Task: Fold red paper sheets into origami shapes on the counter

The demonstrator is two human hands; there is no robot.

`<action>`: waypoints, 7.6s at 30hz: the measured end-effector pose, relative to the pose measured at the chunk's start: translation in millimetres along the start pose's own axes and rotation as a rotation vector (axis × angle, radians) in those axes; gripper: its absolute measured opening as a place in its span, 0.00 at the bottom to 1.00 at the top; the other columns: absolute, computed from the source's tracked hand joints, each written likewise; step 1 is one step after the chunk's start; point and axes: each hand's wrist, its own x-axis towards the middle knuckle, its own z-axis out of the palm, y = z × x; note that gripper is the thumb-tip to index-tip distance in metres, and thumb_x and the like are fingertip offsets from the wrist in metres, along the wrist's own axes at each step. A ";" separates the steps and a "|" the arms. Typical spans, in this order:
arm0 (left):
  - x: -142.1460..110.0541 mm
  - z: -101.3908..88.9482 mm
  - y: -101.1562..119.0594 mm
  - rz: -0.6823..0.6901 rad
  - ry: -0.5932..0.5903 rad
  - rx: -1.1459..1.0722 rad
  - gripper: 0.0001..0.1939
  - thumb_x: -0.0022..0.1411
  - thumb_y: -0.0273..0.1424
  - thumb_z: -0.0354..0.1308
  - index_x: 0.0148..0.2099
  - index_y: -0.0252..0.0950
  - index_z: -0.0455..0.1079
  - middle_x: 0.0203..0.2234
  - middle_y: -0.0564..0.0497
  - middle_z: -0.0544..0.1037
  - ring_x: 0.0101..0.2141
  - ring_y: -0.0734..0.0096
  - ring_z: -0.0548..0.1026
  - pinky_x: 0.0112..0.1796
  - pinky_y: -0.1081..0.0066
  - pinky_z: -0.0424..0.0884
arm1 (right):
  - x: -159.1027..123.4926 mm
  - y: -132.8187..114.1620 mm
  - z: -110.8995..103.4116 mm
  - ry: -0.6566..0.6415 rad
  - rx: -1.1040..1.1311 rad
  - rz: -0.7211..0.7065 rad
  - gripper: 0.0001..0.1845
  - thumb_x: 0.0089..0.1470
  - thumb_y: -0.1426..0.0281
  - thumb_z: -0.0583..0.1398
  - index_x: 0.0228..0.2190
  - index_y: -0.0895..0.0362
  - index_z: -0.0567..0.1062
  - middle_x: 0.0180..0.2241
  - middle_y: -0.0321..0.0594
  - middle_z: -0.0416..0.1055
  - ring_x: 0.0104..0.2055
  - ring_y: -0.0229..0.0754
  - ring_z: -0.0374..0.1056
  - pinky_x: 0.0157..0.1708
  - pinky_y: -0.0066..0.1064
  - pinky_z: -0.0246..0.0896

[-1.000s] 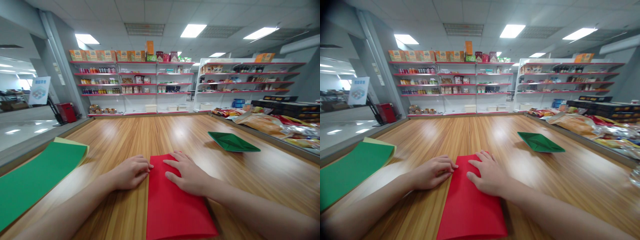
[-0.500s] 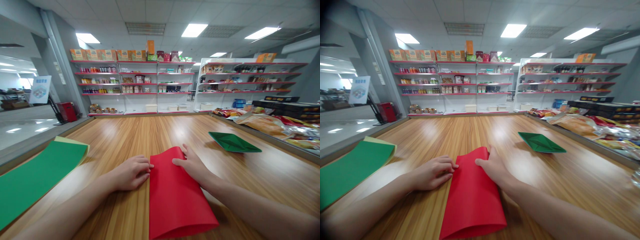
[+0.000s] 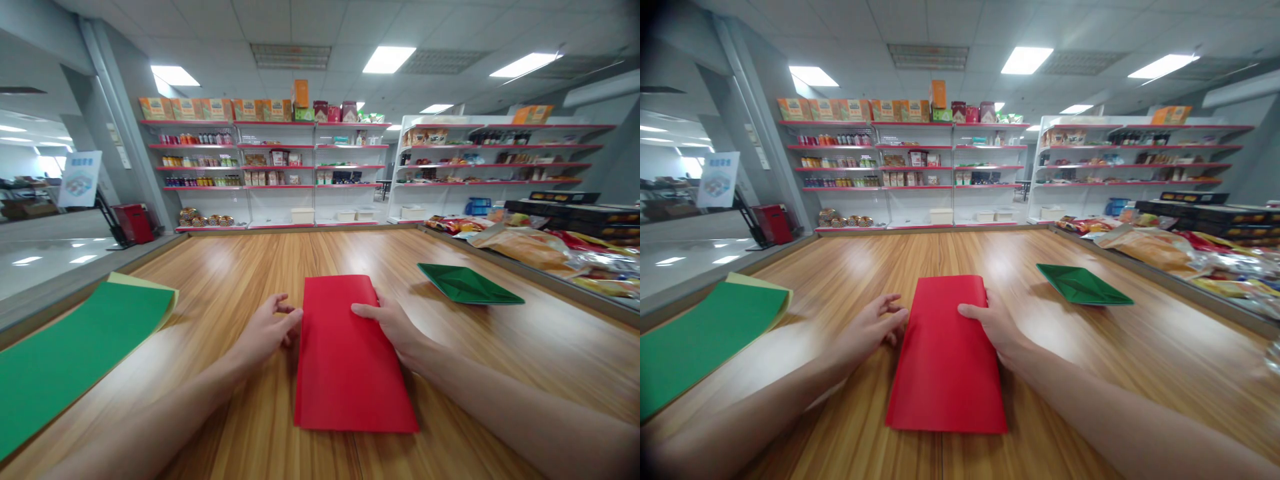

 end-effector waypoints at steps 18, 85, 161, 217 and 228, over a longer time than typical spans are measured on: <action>-13.4 -4.8 1.3 -0.112 -0.437 -0.559 0.13 0.60 0.35 0.60 0.34 0.28 0.74 0.25 0.45 0.77 0.24 0.72 0.75 0.26 0.75 0.71 | -9.5 0.8 5.0 -0.223 0.129 -0.063 0.28 0.49 0.69 0.63 0.52 0.55 0.64 0.44 0.49 0.73 0.38 0.50 0.73 0.37 0.43 0.69; -18.4 -0.3 3.5 -0.271 -0.491 -0.516 0.11 0.61 0.34 0.58 0.38 0.29 0.72 0.26 0.46 0.78 0.24 0.74 0.78 0.23 0.79 0.74 | -13.7 -7.1 13.4 -0.018 -0.001 -0.103 0.26 0.46 0.71 0.64 0.49 0.52 0.66 0.45 0.43 0.73 0.40 0.47 0.72 0.40 0.39 0.68; -8.8 -7.9 1.2 -0.224 -0.251 -0.530 0.11 0.55 0.32 0.65 0.35 0.30 0.70 0.27 0.44 0.80 0.28 0.67 0.79 0.28 0.72 0.76 | -10.4 -3.9 10.9 -0.060 -0.045 -0.040 0.21 0.44 0.71 0.63 0.43 0.56 0.70 0.39 0.44 0.74 0.33 0.47 0.72 0.34 0.41 0.69; -4.5 -14.7 -11.1 0.440 0.008 0.644 0.25 0.55 0.35 0.61 0.56 0.41 0.66 0.53 0.44 0.67 0.54 0.55 0.64 0.53 0.54 0.62 | -5.3 -1.8 4.6 0.064 -0.761 -0.178 0.24 0.46 0.71 0.61 0.47 0.59 0.69 0.45 0.47 0.70 0.46 0.49 0.67 0.48 0.44 0.63; -5.5 -19.5 -11.8 0.498 -0.207 0.901 0.16 0.63 0.39 0.54 0.50 0.42 0.73 0.48 0.44 0.68 0.50 0.60 0.65 0.51 0.58 0.63 | -37.4 -14.7 20.9 -0.548 -1.475 -0.568 0.24 0.53 0.59 0.58 0.52 0.47 0.70 0.62 0.41 0.53 0.65 0.57 0.43 0.61 0.57 0.33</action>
